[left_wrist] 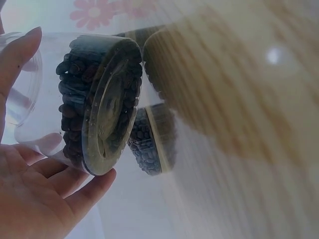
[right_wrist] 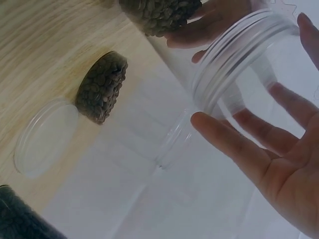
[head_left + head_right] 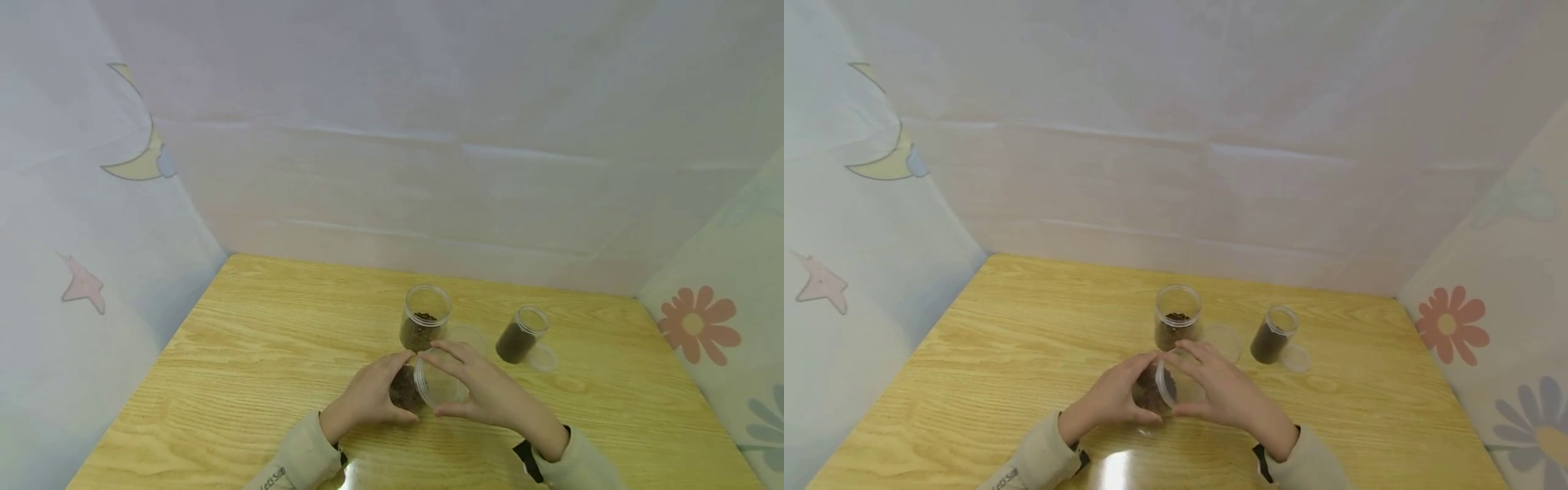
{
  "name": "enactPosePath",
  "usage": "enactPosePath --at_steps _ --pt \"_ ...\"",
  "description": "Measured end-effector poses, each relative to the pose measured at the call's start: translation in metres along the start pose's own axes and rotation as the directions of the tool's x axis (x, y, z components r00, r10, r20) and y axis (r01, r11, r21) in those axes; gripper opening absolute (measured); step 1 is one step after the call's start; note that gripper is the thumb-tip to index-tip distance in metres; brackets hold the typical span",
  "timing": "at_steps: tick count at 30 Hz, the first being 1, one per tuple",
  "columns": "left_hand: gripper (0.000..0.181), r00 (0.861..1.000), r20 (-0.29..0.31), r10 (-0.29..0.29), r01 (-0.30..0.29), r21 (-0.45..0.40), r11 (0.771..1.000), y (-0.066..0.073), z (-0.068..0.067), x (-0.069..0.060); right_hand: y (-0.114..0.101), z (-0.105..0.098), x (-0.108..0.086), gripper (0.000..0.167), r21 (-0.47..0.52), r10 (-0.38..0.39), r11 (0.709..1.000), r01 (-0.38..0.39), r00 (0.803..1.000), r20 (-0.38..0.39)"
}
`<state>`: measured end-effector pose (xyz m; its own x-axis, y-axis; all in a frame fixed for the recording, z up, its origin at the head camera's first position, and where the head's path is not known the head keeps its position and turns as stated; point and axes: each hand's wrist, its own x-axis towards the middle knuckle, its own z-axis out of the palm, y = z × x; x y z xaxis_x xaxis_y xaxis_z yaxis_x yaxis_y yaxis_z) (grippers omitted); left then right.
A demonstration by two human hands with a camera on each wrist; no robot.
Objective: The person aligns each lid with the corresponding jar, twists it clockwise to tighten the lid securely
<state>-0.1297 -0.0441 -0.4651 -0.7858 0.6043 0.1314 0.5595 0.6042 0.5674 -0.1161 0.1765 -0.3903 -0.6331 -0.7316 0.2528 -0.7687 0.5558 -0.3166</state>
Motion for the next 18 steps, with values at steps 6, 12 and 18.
enactPosePath --at_steps 6,12,18 --pt "0.097 1.0 0.002 0.006 -0.006 0.0 1.0 0.0019 -0.0005 0.001 -0.0029 -0.0015 0.0011 0.073 0.011 0.071 0.997 -0.071 0.997 0.01" --pt "0.097 1.0 -0.001 0.014 -0.014 0.003 1.0 0.001 -0.0001 0.0011 -0.0035 -0.0014 0.0014 0.073 0.007 0.092 0.996 -0.092 0.996 0.01" --pt "0.096 1.0 -0.003 0.015 -0.015 -0.008 1.0 0.0011 -0.0001 0.0007 -0.0045 -0.0015 0.0019 0.074 -0.001 0.112 0.994 -0.112 0.994 0.016"
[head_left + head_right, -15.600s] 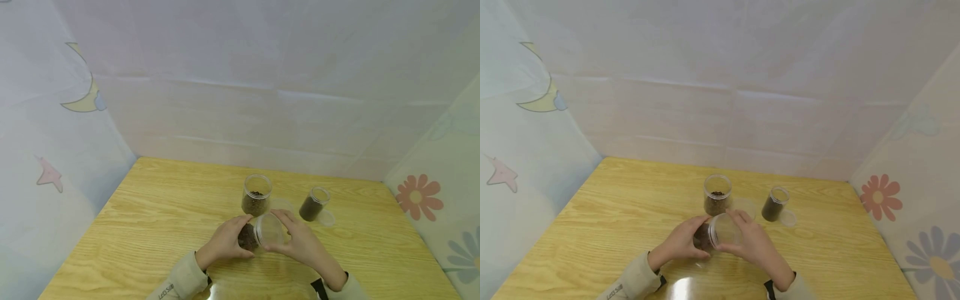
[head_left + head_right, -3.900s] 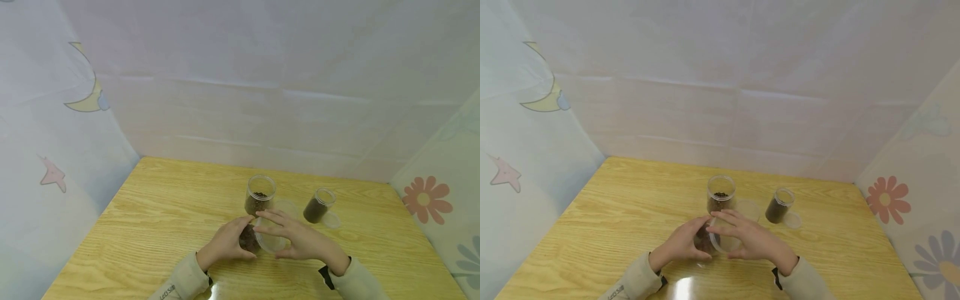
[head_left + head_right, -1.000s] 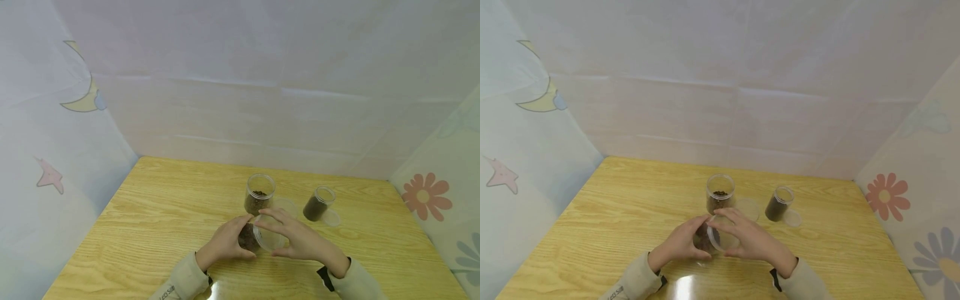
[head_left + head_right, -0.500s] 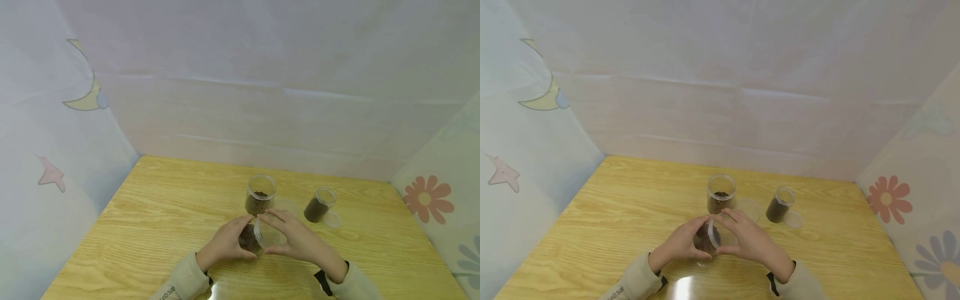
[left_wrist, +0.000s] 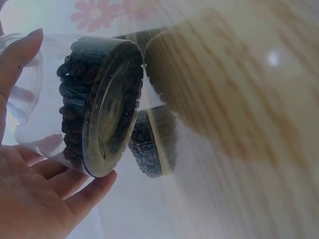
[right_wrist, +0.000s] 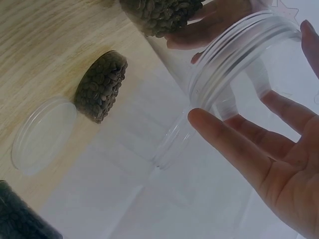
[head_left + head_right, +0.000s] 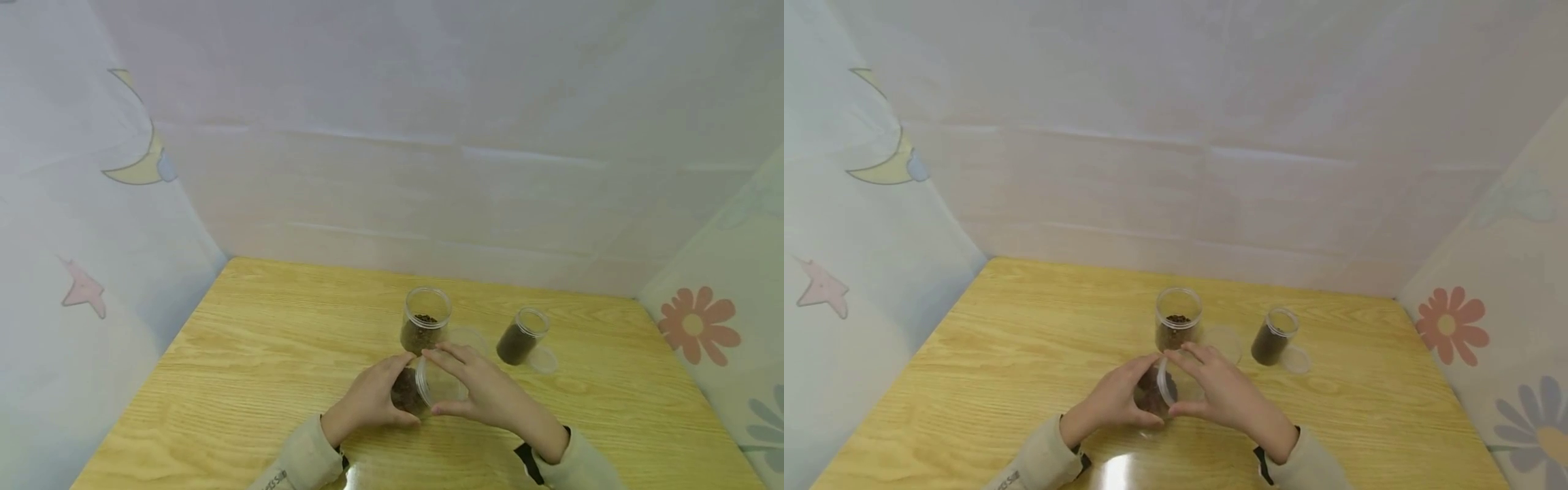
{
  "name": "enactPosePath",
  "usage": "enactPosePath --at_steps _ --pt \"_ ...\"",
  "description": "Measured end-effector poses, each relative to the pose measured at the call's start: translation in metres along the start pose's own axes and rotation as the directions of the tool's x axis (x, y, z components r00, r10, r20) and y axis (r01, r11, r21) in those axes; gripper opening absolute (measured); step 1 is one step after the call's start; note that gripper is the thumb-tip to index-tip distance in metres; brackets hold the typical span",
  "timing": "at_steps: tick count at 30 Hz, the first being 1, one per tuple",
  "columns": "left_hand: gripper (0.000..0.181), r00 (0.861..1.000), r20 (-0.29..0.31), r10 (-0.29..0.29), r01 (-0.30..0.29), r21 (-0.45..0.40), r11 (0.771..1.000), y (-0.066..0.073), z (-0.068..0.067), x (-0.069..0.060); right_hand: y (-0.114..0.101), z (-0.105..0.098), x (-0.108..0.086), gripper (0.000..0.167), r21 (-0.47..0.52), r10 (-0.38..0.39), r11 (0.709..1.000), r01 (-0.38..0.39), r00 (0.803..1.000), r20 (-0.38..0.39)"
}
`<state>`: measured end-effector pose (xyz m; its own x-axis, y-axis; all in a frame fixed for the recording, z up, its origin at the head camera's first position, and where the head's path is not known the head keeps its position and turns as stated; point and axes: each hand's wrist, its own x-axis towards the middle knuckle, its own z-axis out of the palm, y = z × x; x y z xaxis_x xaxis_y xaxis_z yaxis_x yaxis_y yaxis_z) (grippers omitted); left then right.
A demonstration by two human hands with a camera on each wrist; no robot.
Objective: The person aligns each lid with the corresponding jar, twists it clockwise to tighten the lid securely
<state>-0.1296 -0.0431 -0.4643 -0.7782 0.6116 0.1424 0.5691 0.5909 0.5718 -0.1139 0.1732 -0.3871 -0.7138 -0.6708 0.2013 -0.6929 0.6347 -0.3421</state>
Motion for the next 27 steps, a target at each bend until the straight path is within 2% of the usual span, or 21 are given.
enactPosePath --at_steps 12,20,27 --pt "0.094 1.0 -0.006 0.004 -0.004 0.015 1.0 0.003 0.001 0.004 -0.005 0.002 0.001 0.074 -0.009 0.146 0.989 -0.146 0.988 -0.044" --pt "0.093 1.0 -0.003 0.017 -0.017 0.016 1.0 0.002 0.0 0.004 -0.011 0.006 0.002 0.076 -0.001 0.258 0.966 -0.259 0.965 -0.052" --pt "0.093 1.0 0.019 -0.003 0.003 0.019 1.0 0.002 -0.001 0.003 -0.015 0.006 0.004 0.074 0.03 0.338 0.941 -0.337 0.94 -0.038"
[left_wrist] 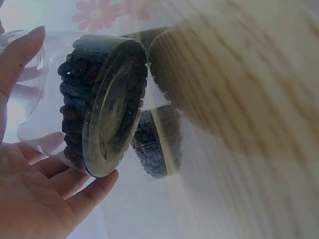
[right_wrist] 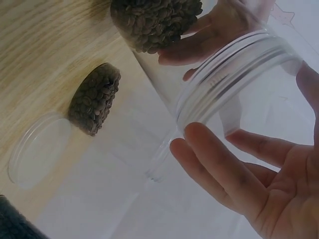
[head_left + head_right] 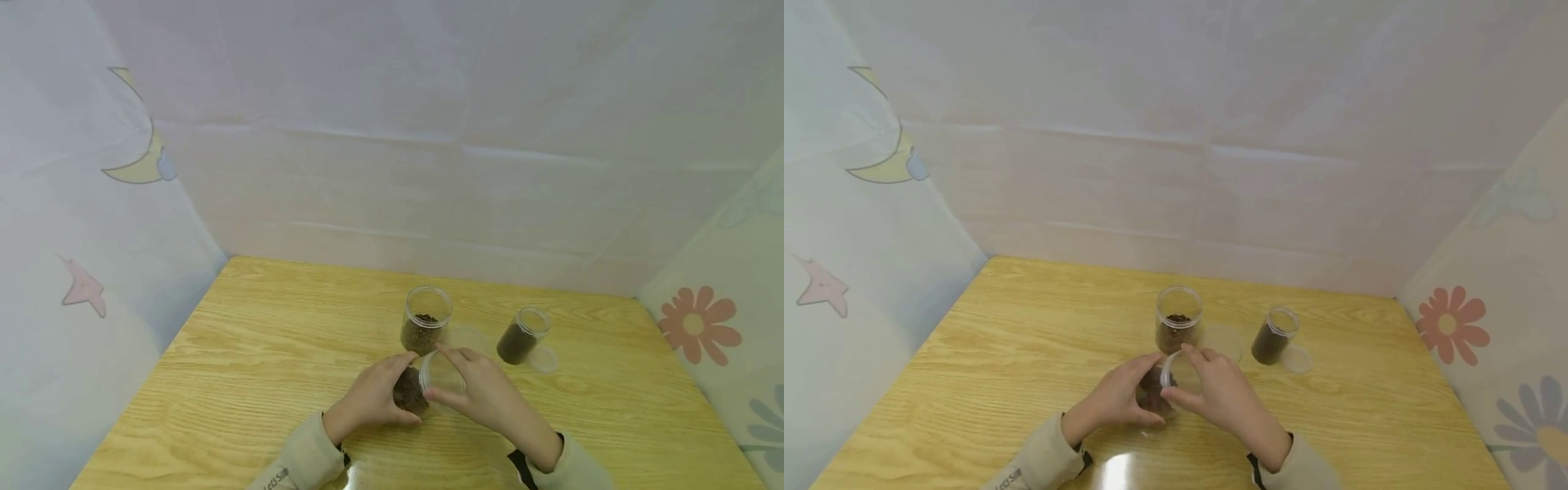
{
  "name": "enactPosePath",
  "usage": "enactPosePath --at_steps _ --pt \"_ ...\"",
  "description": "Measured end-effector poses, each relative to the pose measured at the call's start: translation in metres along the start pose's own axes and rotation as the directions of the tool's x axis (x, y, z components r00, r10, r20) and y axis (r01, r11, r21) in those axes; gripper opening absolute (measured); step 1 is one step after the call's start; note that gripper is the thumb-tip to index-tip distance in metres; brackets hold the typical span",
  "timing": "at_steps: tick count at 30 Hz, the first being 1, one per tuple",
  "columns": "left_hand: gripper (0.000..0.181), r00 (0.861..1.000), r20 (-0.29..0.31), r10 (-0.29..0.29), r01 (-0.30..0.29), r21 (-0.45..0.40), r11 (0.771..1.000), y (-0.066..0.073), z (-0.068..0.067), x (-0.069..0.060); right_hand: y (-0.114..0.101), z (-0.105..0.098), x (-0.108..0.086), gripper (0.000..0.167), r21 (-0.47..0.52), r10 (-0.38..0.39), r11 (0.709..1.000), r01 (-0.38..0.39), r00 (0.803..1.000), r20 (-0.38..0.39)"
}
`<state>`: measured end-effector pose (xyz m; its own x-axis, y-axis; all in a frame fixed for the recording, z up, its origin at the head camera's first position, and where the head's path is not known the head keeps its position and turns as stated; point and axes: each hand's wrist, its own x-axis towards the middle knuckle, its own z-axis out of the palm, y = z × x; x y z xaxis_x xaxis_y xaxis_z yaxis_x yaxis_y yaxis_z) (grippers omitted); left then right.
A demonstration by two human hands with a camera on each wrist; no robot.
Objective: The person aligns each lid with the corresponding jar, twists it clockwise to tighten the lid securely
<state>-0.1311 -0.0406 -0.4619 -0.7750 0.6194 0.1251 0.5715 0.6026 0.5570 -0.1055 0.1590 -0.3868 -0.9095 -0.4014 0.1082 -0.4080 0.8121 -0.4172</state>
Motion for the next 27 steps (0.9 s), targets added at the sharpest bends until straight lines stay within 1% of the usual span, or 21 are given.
enactPosePath --at_steps 4,9,14,17,19,20,22,23,25,27 --pt "0.092 1.0 0.001 0.006 -0.006 0.001 1.0 -0.001 0.0 0.0 -0.002 0.0 0.0 0.076 -0.02 0.028 0.999 -0.028 1.0 0.009" --pt "0.093 1.0 -0.004 0.01 -0.01 0.013 1.0 -0.001 -0.001 0.0 -0.003 -0.001 0.0 0.077 -0.055 0.03 0.998 -0.03 1.0 0.004" --pt "0.093 1.0 -0.006 0.014 -0.014 0.007 1.0 0.0 -0.001 0.001 -0.001 -0.003 -0.001 0.077 -0.055 0.029 0.998 -0.029 1.0 0.002" --pt "0.093 1.0 -0.005 0.014 -0.014 -0.001 1.0 0.0 -0.001 0.001 0.004 -0.004 -0.001 0.074 -0.039 0.001 0.999 -0.001 1.0 -0.01" --pt "0.093 1.0 -0.003 0.011 -0.011 -0.007 1.0 0.0 -0.001 0.0 0.008 -0.007 -0.002 0.071 -0.027 -0.054 0.998 0.053 0.998 -0.02" --pt "0.093 1.0 -0.003 0.009 -0.009 -0.006 1.0 0.0 -0.001 0.0 0.01 -0.009 -0.002 0.07 -0.021 -0.095 0.995 0.094 0.995 -0.021" --pt "0.094 1.0 -0.003 0.01 -0.01 -0.005 1.0 -0.001 -0.001 0.0 0.014 -0.014 -0.003 0.069 -0.017 -0.185 0.983 0.184 0.983 -0.002" --pt "0.094 1.0 -0.004 0.011 -0.011 -0.002 1.0 -0.001 -0.001 0.0 0.016 -0.016 -0.004 0.069 -0.02 -0.24 0.971 0.24 0.971 0.008" --pt "0.095 1.0 -0.005 0.013 -0.013 0.001 1.0 -0.002 0.0 0.001 0.019 -0.018 -0.004 0.07 -0.018 -0.352 0.936 0.352 0.936 0.024" --pt "0.095 1.0 -0.003 0.014 -0.014 -0.002 1.0 -0.002 0.0 0.001 0.021 -0.02 -0.004 0.073 -0.019 -0.441 0.897 0.442 0.897 0.024"
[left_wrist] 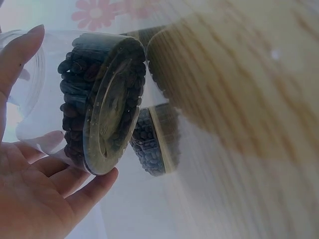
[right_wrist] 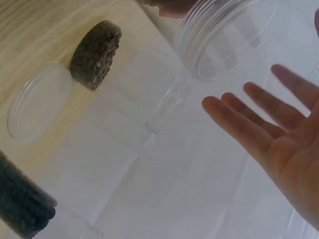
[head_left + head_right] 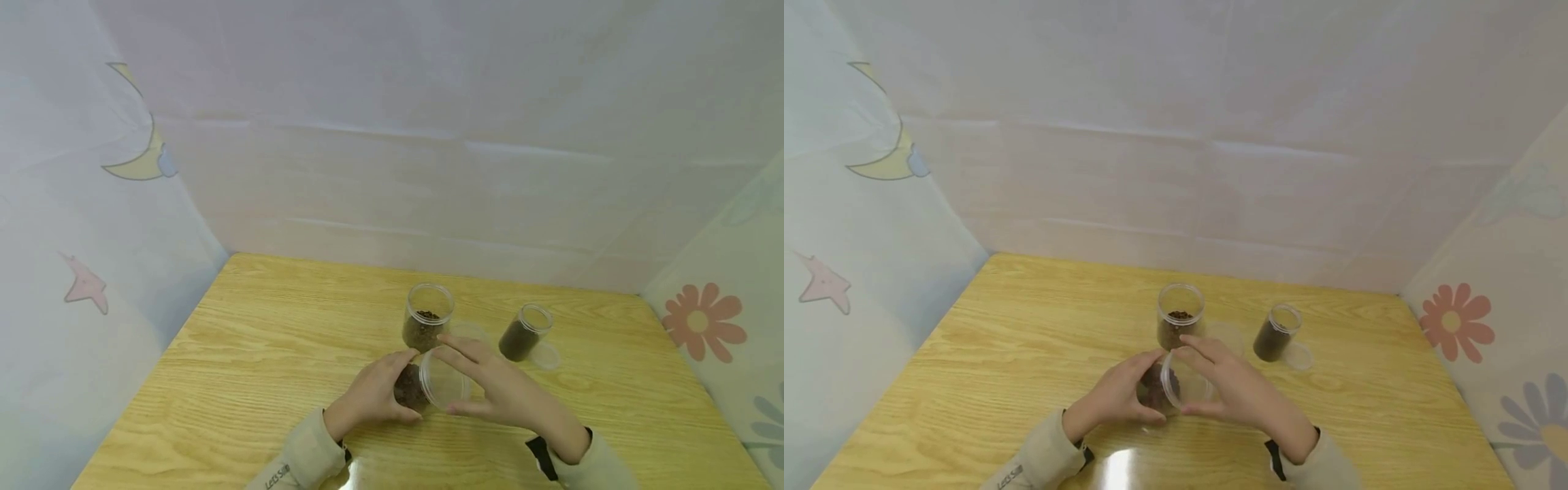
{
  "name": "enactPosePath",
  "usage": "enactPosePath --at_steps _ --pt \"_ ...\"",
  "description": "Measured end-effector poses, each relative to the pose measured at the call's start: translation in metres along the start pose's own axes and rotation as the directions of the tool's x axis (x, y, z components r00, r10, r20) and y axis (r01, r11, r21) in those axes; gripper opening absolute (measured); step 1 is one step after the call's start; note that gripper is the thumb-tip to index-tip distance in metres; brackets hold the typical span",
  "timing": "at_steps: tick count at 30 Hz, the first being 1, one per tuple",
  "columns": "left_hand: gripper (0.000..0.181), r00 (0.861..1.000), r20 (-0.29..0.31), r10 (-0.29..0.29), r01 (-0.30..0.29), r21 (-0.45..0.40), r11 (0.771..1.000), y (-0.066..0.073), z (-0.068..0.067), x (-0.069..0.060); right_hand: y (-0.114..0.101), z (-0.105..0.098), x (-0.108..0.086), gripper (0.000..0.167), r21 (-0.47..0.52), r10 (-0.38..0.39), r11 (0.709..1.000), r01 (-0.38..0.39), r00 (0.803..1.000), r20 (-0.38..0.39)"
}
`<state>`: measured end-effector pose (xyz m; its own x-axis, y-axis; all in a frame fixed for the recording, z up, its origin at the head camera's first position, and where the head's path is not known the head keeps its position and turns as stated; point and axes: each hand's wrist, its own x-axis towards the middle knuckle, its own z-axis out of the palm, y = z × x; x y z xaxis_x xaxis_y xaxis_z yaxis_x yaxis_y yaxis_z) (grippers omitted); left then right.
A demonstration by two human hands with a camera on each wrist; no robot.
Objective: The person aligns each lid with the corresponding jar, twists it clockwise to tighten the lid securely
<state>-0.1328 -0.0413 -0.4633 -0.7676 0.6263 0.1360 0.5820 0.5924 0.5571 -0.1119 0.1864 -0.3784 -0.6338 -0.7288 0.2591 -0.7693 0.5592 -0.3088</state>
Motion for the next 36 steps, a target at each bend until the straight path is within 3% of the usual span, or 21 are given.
enactPosePath --at_steps 3,7,16,24,36 --pt "0.094 1.0 0.003 -0.005 0.005 -0.009 1.0 -0.001 0.0 0.0 0.002 0.0 0.0 0.075 -0.012 -0.115 0.993 0.114 0.993 -0.029" --pt "0.095 1.0 0.007 -0.006 0.006 -0.008 1.0 -0.001 0.0 0.0 0.003 -0.001 -0.001 0.074 -0.004 -0.165 0.986 0.165 0.986 -0.011" --pt "0.097 1.0 0.03 -0.007 0.007 0.009 1.0 0.0 0.001 0.001 0.004 0.002 -0.001 0.079 0.015 -0.164 0.986 0.163 0.983 0.077" --pt "0.097 0.998 0.047 -0.034 0.035 -0.027 0.999 0.0 0.0 -0.001 0.005 0.007 0.002 0.074 0.009 -0.179 0.984 0.179 0.983 0.046" --pt "0.096 0.999 0.024 -0.029 0.03 -0.032 0.999 -0.005 -0.001 0.0 0.006 0.011 0.009 0.074 -0.02 -0.164 0.986 0.164 0.986 -0.013"
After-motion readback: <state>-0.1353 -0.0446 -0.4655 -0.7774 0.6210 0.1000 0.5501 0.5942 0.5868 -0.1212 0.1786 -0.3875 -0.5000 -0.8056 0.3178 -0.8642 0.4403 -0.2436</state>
